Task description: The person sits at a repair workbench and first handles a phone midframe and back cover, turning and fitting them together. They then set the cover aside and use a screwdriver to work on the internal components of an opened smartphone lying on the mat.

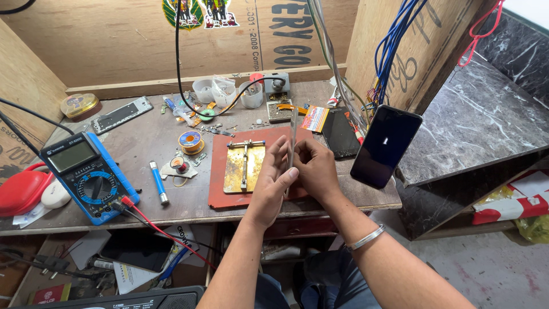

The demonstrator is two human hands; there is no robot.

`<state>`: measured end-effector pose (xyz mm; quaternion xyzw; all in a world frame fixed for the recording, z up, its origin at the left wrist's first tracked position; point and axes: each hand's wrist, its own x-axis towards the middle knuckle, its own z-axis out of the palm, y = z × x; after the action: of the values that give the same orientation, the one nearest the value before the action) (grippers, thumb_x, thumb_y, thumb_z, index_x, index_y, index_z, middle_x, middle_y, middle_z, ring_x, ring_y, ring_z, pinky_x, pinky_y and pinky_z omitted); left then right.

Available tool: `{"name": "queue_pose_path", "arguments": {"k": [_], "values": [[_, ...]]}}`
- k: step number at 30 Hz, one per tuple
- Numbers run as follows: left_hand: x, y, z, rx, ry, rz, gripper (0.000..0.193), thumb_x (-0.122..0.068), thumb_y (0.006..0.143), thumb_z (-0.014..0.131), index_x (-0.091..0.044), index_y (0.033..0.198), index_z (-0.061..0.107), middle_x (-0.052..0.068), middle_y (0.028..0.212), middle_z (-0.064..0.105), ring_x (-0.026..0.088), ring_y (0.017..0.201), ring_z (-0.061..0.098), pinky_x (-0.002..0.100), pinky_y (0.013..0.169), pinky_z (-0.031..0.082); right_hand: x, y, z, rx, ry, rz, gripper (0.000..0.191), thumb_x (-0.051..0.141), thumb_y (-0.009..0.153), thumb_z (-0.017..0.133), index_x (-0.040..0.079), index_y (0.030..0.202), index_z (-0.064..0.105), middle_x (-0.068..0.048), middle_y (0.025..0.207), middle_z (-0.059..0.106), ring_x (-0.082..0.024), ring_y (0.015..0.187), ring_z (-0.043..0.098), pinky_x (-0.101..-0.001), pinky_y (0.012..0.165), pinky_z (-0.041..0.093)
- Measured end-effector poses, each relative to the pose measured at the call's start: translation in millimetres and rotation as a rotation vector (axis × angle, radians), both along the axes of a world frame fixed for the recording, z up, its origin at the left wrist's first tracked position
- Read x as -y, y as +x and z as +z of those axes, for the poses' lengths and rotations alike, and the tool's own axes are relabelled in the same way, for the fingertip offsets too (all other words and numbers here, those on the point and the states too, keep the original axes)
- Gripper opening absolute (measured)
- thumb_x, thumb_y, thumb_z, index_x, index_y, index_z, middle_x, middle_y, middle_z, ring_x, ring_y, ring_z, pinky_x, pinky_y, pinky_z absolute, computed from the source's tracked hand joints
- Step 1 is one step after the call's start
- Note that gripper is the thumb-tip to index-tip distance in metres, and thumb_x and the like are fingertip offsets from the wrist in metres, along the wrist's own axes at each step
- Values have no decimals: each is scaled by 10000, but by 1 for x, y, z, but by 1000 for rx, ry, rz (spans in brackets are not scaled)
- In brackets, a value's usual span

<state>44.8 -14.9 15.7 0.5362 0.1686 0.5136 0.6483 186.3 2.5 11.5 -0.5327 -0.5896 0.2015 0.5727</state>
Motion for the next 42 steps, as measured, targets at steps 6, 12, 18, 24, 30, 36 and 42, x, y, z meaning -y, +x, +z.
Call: {"name": "queue_pose_path", "arguments": {"k": [6,12,18,24,30,36,42], "values": [[-1,0,0,119,-86,30,844,-135,901,646,-93,1598,172,161,1576,361,280,1481,377,442,1173,361,0,2,-2,-2,65,-6,130,87,836,630,-5,768,568,-62,625,561,-116,565,505,-315,534,445],[-3,-1,-1,211,-136,75,797,-238,929,647,-82,1588,227,170,1540,396,324,1469,414,468,1188,397,3,6,-5,-96,97,96,164,106,875,458,1,753,489,-67,655,527,-134,629,493,-315,563,444],[-3,-2,-1,237,-155,99,763,-303,919,634,-82,1555,274,161,1510,422,331,1443,445,478,1180,399,4,5,-3,-29,49,73,281,150,941,467,-5,715,528,-85,623,561,-142,587,528,-328,553,457],[-2,-3,-3,273,-174,85,663,-343,955,577,-87,1507,312,168,1512,435,337,1448,445,481,1183,397,5,-3,7,-36,104,-49,329,234,1017,630,-1,787,632,-67,683,617,-128,617,575,-321,585,478],[-2,-3,-6,312,-143,76,640,-313,969,555,-99,1517,304,164,1521,438,324,1456,438,469,1219,369,8,-6,14,-101,192,14,258,134,898,705,8,1097,600,-6,918,659,-111,738,648,-292,648,554],[0,-5,-5,385,-105,70,663,-213,988,579,-109,1570,279,174,1533,457,265,1427,446,439,1218,328,7,-6,10,21,3,156,190,156,931,757,20,1060,727,-46,869,779,-100,714,719,-261,638,580],[1,-9,-3,428,-145,51,639,-198,1009,571,-138,1568,267,167,1535,465,261,1422,454,430,1199,353,4,-2,8,-105,-114,366,225,92,939,699,24,1153,692,-43,854,731,-80,723,662,-262,654,559]]}}
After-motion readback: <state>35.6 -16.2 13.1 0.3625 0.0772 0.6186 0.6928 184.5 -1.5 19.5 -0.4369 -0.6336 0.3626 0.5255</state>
